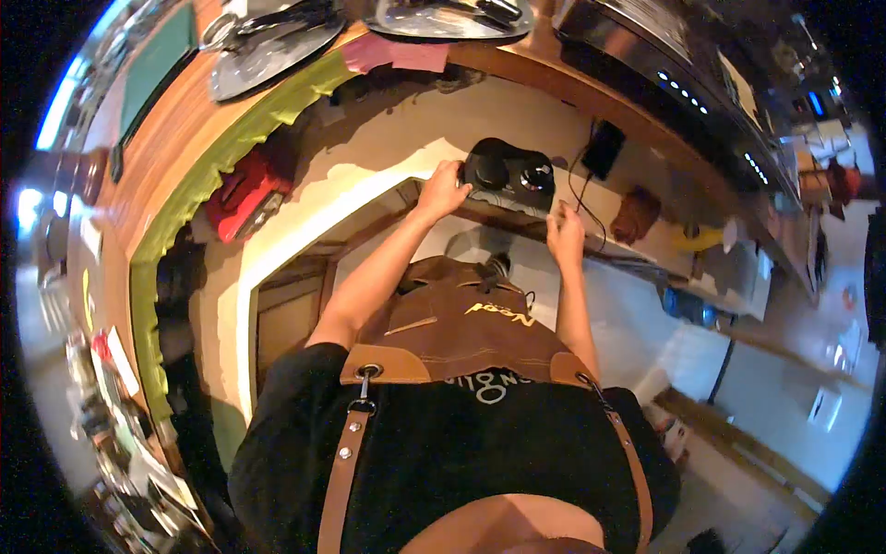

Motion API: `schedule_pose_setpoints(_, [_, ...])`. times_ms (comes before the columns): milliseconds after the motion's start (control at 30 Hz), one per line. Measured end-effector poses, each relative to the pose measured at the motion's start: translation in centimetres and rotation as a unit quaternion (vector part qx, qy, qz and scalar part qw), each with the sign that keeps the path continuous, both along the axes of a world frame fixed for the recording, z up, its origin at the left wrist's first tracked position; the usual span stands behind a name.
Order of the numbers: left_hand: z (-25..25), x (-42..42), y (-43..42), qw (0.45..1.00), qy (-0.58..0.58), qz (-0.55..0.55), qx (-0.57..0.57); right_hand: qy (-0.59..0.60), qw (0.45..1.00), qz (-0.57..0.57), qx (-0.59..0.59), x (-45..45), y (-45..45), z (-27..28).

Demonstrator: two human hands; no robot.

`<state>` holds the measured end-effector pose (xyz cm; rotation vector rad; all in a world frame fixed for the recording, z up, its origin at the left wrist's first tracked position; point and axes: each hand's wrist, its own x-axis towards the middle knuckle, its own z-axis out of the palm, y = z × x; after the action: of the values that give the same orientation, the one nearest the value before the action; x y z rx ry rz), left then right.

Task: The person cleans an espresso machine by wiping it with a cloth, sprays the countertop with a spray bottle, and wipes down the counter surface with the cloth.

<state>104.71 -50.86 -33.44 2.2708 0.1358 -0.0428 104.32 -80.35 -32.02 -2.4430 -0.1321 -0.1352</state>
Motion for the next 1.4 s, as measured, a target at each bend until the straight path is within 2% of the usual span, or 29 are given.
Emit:
schedule_pose_setpoints(67, [-0.3, -0.6, -0.8, 1.0, -0.004, -0.014, 0.009, 0.047, 0.997, -0.059, -0.028, 0.1, -0.5, -4.5])
schedule_pose_setpoints(133, [1.0, -1.2, -1.4, 0.998, 0.018, 0.011, 0.052, -0.026, 0.995, -0.094, -0.015, -0.5, 0.8, -5.5])
schedule_pose_setpoints(167, [1.8, -1.2, -1.7, 0.997, 0.013, -0.001, 0.072, 0.011, 0.993, -0.12, 0.008, -0.6, 1.3, -5.6])
schedule_pose_setpoints(267, [3.4, -0.8, -2.4, 0.988, -0.038, -0.039, 0.147, -0.016, 0.988, -0.139, -0.057, -0.9, 1.8, -2.6])
schedule_pose_setpoints(300, [3.3, -0.4, -2.6, 0.987, -0.04, -0.04, 0.148, -0.016, 0.99, -0.131, -0.039, -0.6, 1.8, -1.1])
schedule_pose_setpoints(333, [2.8, 0.1, -2.9, 0.982, -0.094, -0.043, 0.156, -0.015, 0.991, -0.13, -0.039, 0.0, 1.6, 0.1])
schedule_pose_setpoints(367, [2.3, 0.5, -3.1, 0.974, -0.149, -0.046, 0.165, -0.025, 0.996, -0.088, -0.021, 1.0, 1.6, 1.2])
schedule_pose_setpoints(400, [2.1, 1.0, -3.3, 0.974, -0.146, -0.042, 0.167, -0.034, 0.998, -0.045, -0.001, 2.1, 1.6, 2.3])
schedule_pose_setpoints(433, [2.0, 1.5, -3.4, 0.976, -0.137, -0.045, 0.162, 0.101, 0.993, -0.044, -0.031, 3.1, 1.7, 3.6])
schedule_pose_setpoints(467, [2.0, 2.1, -3.4, 0.978, -0.129, -0.047, 0.157, 0.101, 0.994, -0.039, -0.028, 4.2, 1.8, 3.5])
schedule_pose_setpoints(533, [2.0, 2.8, -3.6, 0.98, -0.124, -0.047, 0.147, -0.019, 0.994, 0.105, -0.016, 6.1, 2.1, 3.0])
schedule_pose_setpoints(600, [2.0, 3.7, -3.7, 0.982, -0.12, -0.047, 0.138, -0.018, 0.993, 0.12, 0.016, 7.2, 2.5, 2.1])
schedule_pose_setpoints(667, [1.7, 4.0, -3.7, 0.972, -0.169, -0.062, 0.153, -0.006, 0.992, 0.126, 0.022, 7.7, 2.8, 0.8])
schedule_pose_setpoints(733, [2.2, 4.1, -3.5, 0.97, -0.172, -0.069, 0.156, 0.012, 0.996, 0.083, -0.026, 7.9, 3.4, -0.2])
schedule_pose_setpoints(800, [1.9, 3.8, -4.0, 0.965, -0.184, -0.064, 0.178, 0.015, 0.999, 0.041, -0.007, 7.4, 4.2, -1.9])
schedule_pose_setpoints(867, [1.8, 3.0, -4.8, 0.978, -0.148, -0.026, 0.144, 0.027, 0.997, 0.064, 0.036, 7.3, 3.8, -2.0])
schedule_pose_setpoints(900, [2.3, 1.6, -5.4, 0.969, -0.187, -0.006, 0.159, 0.037, 0.994, 0.097, 0.039, 7.4, 3.1, -1.7])
schedule_pose_setpoints(933, [2.2, 0.7, -5.8, 0.988, -0.121, 0.017, 0.097, 0.047, 0.99, 0.13, 0.043, 7.6, 2.2, -1.0])
schedule_pose_setpoints(967, [0.8, -0.5, -5.7, 0.983, -0.172, 0.008, 0.064, 0.055, 0.985, 0.155, 0.044, 7.3, 1.2, 0.3])
schedule_pose_setpoints(1000, [1.4, -1.8, -6.0, 0.988, -0.143, 0.004, 0.063, 0.019, 0.985, 0.164, 0.039, 7.2, -0.2, 1.2])
schedule_pose_setpoints(1033, [-0.1, -3.5, -6.1, 0.98, -0.165, 0.028, 0.106, -0.003, 0.994, 0.103, 0.041, 7.1, -2.0, 1.5])
schedule_pose_setpoints(1100, [2.1, -6.0, -7.3, 0.985, -0.159, 0.071, 0.017, -0.016, 0.998, -0.058, 0.005, 7.3, -8.1, 2.0])
schedule_pose_setpoints(1167, [0.9, -8.1, -7.2, 0.984, -0.135, 0.12, 0.006, -0.096, 0.975, -0.159, -0.121, 8.0, -16.6, -0.9])
schedule_pose_setpoints(1200, [1.5, -8.3, -7.4, 0.985, -0.119, 0.127, 0.005, -0.184, 0.949, -0.15, -0.208, 8.0, -19.0, -4.3])
schedule_pose_setpoints(1233, [2.0, -8.2, -7.6, 0.985, -0.116, 0.124, 0.009, -0.179, 0.95, -0.153, -0.206, 8.0, -19.6, -3.0])
schedule_pose_setpoints(1300, [2.9, -7.2, -8.0, 0.988, -0.114, 0.103, 0.006, 0.043, 0.94, -0.15, -0.302, 9.4, -20.7, 0.0])
schedule_pose_setpoints(1333, [3.7, -6.5, -8.4, 0.988, -0.115, 0.103, 0.01, 0.043, 0.942, -0.149, -0.299, 10.5, -20.3, 0.4])
schedule_pose_setpoints(1367, [4.5, -5.7, -8.8, 0.987, -0.131, 0.091, 0.013, 0.133, 0.937, -0.133, -0.293, 11.8, -19.1, 0.5])
schedule_pose_setpoints(1400, [5.0, -5.0, -9.1, 0.986, -0.147, 0.075, 0.014, 0.159, 0.946, -0.101, -0.265, 12.2, -17.4, -0.5])
